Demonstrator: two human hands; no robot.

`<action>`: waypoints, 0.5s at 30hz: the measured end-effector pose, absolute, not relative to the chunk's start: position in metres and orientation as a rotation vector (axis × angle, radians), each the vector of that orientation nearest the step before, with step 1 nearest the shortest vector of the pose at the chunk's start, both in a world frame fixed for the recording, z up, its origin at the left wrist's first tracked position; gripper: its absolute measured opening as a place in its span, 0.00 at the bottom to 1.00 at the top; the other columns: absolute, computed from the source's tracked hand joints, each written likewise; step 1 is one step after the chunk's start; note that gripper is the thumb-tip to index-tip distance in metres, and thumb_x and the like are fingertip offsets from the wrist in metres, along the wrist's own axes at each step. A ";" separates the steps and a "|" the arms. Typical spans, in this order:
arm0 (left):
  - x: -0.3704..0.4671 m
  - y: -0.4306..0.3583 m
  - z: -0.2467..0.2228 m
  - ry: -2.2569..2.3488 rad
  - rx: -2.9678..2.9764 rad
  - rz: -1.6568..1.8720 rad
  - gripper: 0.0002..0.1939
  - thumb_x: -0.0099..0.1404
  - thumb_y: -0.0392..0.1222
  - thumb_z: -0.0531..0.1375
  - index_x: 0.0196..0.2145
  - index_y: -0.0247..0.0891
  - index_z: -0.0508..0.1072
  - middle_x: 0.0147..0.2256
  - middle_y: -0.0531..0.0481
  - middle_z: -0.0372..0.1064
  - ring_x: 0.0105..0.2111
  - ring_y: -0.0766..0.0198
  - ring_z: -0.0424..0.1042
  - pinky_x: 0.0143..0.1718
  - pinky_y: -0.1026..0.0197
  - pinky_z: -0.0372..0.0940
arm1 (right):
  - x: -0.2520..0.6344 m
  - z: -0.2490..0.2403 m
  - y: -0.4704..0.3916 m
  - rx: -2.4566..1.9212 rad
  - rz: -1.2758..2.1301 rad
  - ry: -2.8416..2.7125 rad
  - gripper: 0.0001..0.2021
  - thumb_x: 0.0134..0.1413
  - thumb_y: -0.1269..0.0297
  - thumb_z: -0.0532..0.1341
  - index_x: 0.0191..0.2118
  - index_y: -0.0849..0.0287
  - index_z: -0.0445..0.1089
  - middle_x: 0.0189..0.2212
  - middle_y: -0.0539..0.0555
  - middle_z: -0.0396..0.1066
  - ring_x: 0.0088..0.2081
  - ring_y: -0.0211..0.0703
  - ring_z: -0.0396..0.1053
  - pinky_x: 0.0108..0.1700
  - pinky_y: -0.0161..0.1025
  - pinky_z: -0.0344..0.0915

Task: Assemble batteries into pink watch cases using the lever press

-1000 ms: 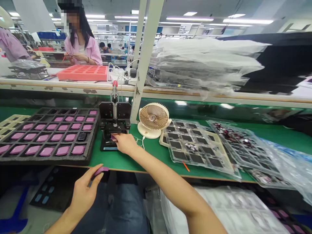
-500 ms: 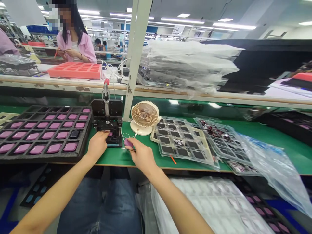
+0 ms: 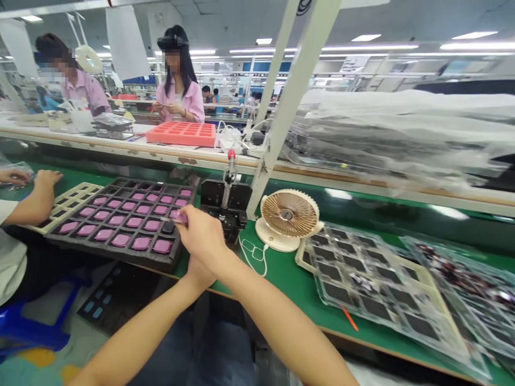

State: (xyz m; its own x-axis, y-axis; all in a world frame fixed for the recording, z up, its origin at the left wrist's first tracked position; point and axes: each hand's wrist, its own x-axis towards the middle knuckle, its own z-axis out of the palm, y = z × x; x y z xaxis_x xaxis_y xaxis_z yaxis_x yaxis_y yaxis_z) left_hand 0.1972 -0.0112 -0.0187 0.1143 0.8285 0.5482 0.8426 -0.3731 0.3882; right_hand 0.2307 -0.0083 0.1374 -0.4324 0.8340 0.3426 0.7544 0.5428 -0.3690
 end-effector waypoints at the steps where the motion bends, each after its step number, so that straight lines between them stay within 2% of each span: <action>1: 0.197 -0.012 -0.019 -1.726 -2.353 -1.099 0.27 0.73 0.35 0.60 0.68 0.38 0.70 0.64 0.37 0.71 0.68 0.39 0.66 0.70 0.36 0.62 | 0.201 0.149 0.010 -1.356 0.232 -2.357 0.13 0.71 0.55 0.65 0.56 0.51 0.73 0.49 0.54 0.81 0.51 0.52 0.80 0.51 0.45 0.74; 4: 0.194 -0.019 -0.017 -1.681 -2.388 -1.002 0.30 0.74 0.36 0.60 0.71 0.36 0.65 0.68 0.37 0.67 0.71 0.39 0.61 0.72 0.37 0.60 | 0.125 0.174 0.061 -1.474 0.266 -2.430 0.15 0.72 0.58 0.64 0.57 0.61 0.72 0.51 0.62 0.79 0.53 0.55 0.78 0.54 0.49 0.74; 6: 0.193 -0.022 -0.015 -1.693 -2.382 -0.964 0.29 0.74 0.36 0.59 0.71 0.35 0.66 0.68 0.37 0.67 0.71 0.38 0.61 0.71 0.38 0.61 | 0.093 0.182 0.088 -1.536 0.297 -2.452 0.17 0.72 0.57 0.65 0.57 0.64 0.73 0.53 0.63 0.77 0.53 0.54 0.77 0.55 0.52 0.75; 10: 0.192 -0.022 -0.014 -1.714 -2.365 -0.919 0.26 0.73 0.35 0.59 0.68 0.35 0.70 0.67 0.39 0.69 0.69 0.39 0.64 0.71 0.39 0.62 | 0.073 0.186 0.115 -1.602 0.320 -2.504 0.20 0.71 0.56 0.67 0.59 0.63 0.72 0.57 0.62 0.73 0.53 0.52 0.75 0.55 0.53 0.76; 15: 0.191 -0.016 -0.013 -1.712 -2.347 -0.908 0.25 0.74 0.37 0.57 0.67 0.35 0.71 0.66 0.39 0.70 0.70 0.39 0.62 0.72 0.40 0.61 | 0.072 0.188 0.112 -1.567 0.290 -2.527 0.19 0.71 0.55 0.66 0.59 0.62 0.72 0.56 0.61 0.73 0.53 0.52 0.76 0.55 0.53 0.76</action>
